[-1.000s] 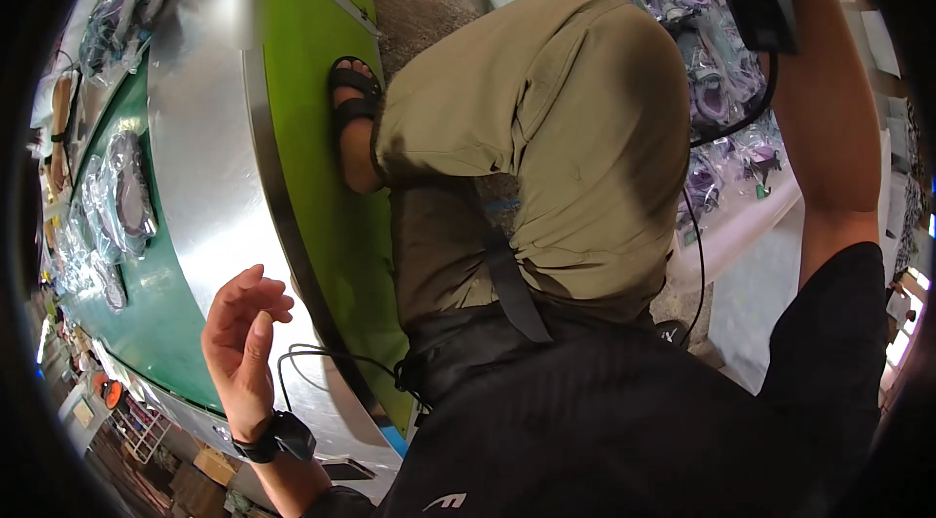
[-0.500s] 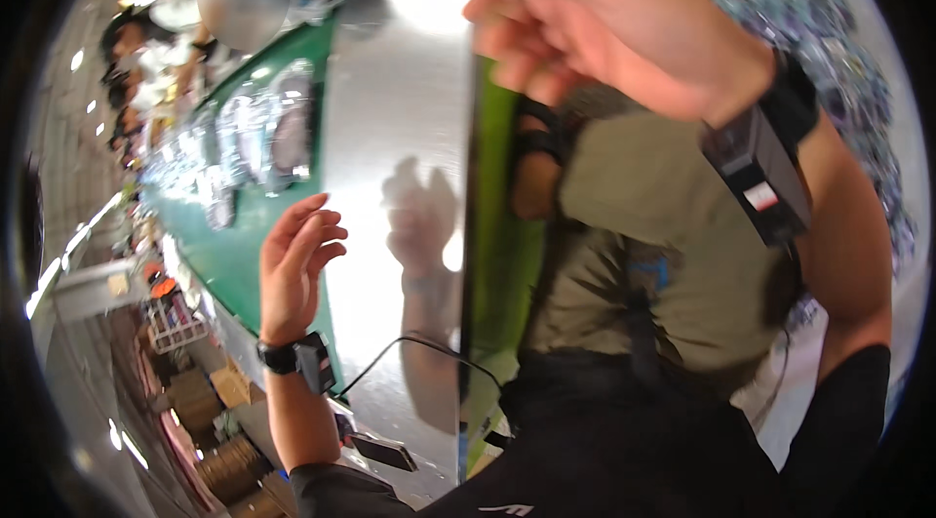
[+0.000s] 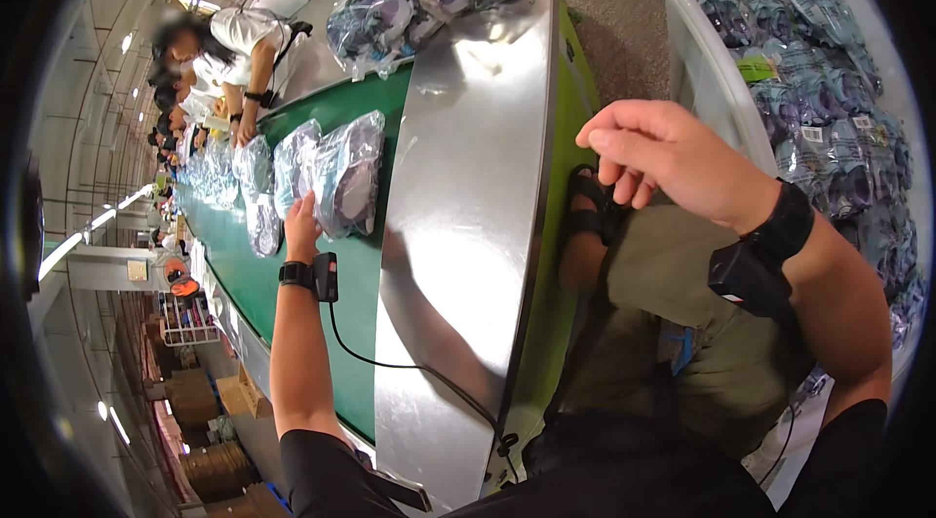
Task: The person transfers packaged slippers from a green conveyor belt into a large white plastic bin. They pick up individual packages from the belt and place them into the bin, repeating this process continuously.
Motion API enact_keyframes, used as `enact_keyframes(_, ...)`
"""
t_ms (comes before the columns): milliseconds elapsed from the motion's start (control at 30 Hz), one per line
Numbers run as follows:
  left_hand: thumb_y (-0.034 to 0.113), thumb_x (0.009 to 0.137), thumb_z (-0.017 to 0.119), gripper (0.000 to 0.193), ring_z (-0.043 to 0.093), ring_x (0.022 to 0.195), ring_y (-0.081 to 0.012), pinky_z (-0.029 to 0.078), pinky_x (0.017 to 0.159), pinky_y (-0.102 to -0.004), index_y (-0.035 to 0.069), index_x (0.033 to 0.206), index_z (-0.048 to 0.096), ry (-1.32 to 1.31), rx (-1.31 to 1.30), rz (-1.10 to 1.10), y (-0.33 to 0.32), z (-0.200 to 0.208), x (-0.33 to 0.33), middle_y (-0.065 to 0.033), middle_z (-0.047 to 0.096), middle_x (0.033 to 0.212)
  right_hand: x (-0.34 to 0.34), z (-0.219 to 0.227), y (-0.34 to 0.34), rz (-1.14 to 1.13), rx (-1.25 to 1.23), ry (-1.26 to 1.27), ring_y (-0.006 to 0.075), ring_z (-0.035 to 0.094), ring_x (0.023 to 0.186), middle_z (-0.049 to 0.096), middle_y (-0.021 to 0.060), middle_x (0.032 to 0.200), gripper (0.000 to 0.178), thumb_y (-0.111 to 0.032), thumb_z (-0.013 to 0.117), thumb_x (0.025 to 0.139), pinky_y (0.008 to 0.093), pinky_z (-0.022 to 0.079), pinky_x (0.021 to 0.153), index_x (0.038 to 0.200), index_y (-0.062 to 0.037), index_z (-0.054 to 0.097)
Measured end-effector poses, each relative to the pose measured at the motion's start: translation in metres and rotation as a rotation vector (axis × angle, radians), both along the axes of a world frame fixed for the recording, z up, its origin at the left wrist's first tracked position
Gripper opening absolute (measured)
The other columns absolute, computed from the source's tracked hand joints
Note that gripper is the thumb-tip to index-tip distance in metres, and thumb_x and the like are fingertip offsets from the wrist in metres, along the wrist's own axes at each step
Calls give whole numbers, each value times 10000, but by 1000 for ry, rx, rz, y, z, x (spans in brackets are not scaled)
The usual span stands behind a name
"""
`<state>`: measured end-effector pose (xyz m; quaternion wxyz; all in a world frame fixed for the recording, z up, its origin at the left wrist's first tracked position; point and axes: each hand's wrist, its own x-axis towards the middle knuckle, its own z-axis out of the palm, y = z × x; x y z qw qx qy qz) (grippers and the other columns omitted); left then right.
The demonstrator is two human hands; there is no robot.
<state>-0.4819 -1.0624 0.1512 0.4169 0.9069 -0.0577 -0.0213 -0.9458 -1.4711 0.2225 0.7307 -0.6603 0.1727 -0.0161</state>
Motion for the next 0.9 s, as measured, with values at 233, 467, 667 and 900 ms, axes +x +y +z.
enact_keyframes(233,378,947,702,355,493,503,-85,325,424,-251,37,1037,662,373,-157,-86,-31,-5,-38,-3,570,696,7,-9,-7,41,-174,17,96,600,724,630,24,871,326,-303,553,1037,260,489,647,1111,-1,649)
enact_keyframes(467,94,897,757,493,615,924,-135,539,785,-277,43,1265,433,-251,-334,-286,-25,-11,-163,-50,569,1154,3,-12,0,133,-213,-12,129,608,715,634,58,836,357,-309,573,1015,304,496,672,1108,27,649)
enact_keyframes(667,132,1008,518,432,597,1159,-231,521,984,-338,26,1413,410,361,-590,-401,0,21,-216,-124,475,1371,0,-14,8,174,-168,-28,139,616,712,638,64,844,388,-332,575,1010,314,497,675,1123,31,650)
enact_keyframes(900,269,1013,628,789,547,1188,-219,483,998,-326,57,1611,158,367,-259,-450,-53,43,-253,-167,429,1438,-4,-14,16,234,-202,-44,122,620,733,650,43,864,339,-296,584,1023,296,493,676,1149,13,642)
